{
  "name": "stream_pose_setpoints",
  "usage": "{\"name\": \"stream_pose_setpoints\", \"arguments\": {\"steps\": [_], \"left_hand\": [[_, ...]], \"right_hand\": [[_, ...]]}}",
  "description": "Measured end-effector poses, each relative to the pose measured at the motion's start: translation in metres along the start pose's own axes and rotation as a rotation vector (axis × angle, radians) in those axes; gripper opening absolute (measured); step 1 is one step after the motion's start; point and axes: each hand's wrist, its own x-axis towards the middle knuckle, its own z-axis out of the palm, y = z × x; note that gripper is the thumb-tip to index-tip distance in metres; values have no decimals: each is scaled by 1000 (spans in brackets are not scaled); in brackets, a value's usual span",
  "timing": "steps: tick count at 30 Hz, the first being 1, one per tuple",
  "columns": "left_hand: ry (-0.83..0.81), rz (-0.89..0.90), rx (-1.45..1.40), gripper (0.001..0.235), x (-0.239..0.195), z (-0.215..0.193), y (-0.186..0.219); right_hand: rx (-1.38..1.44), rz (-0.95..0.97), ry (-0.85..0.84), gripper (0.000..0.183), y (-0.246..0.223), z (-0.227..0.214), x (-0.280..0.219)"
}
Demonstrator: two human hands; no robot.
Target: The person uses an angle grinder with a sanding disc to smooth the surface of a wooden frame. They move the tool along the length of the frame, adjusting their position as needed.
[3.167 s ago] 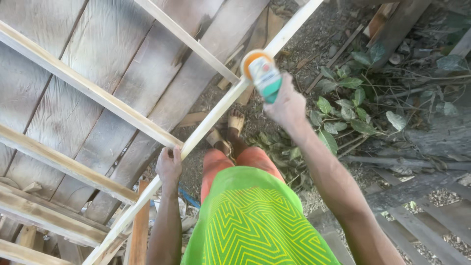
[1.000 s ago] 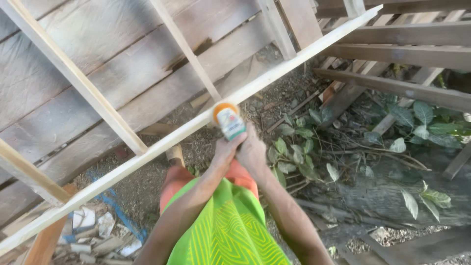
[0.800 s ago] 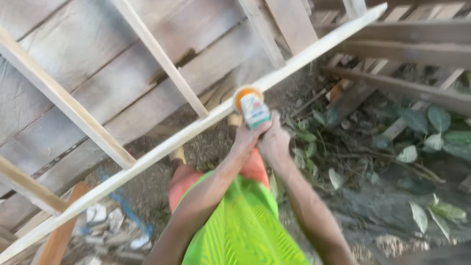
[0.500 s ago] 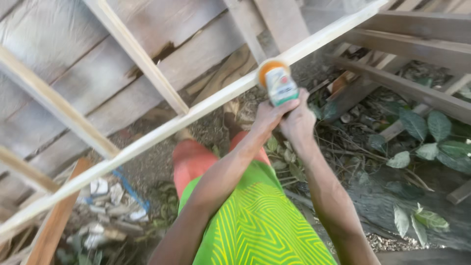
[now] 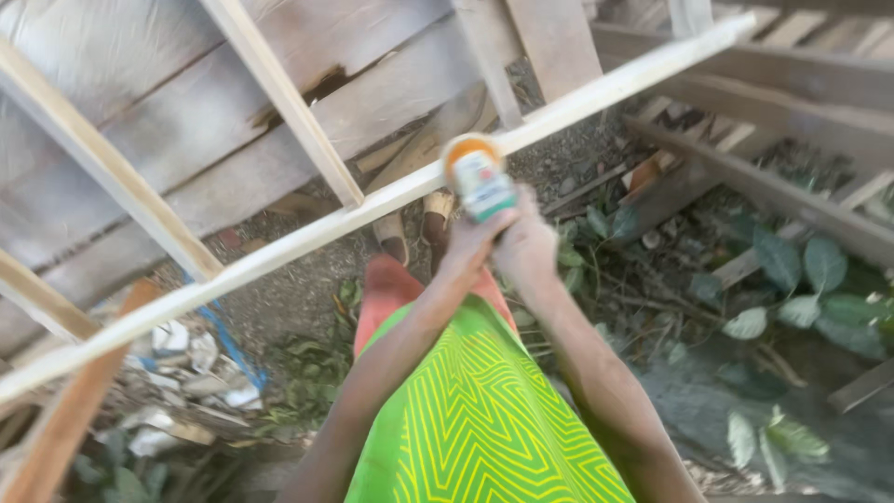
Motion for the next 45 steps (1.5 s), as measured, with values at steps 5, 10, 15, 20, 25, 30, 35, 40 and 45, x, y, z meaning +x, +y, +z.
{"name": "stream_pose_setpoints", "arguments": {"steps": [5,10,15,20,25,30,35,40,45], "left_hand": [[-106,68,114,66,28,69,23],[-89,56,124,65,2,20,26],[154,152,-43,56,-58,-112,-4],[237,174,-302,67,-108,-208,-16],[267,293,-251,65,-112,-204,-25],[137,342,-291,56,-66,-120,-43],[13,196,-224,49,-4,1,-46],[-128,268,-86,51,44,133,-33],[-131,214,152,61,74,237,-13]], "right_hand": [[-226,-39,163,66,22,-35,29],[-185,49,130,49,5,13,14],[-192,134,-210,43,-42,109,-51],[-361,-408,-318,63,-102,176,-86],[-429,-506,-353,57,-106,167,-83],[-268,-412,-185,52,-49,99,-51],[-251,-219,-80,51,18,1,0],[-261,6,5,51,74,-96,58],[-118,209,56,38,127,-167,105]]}}
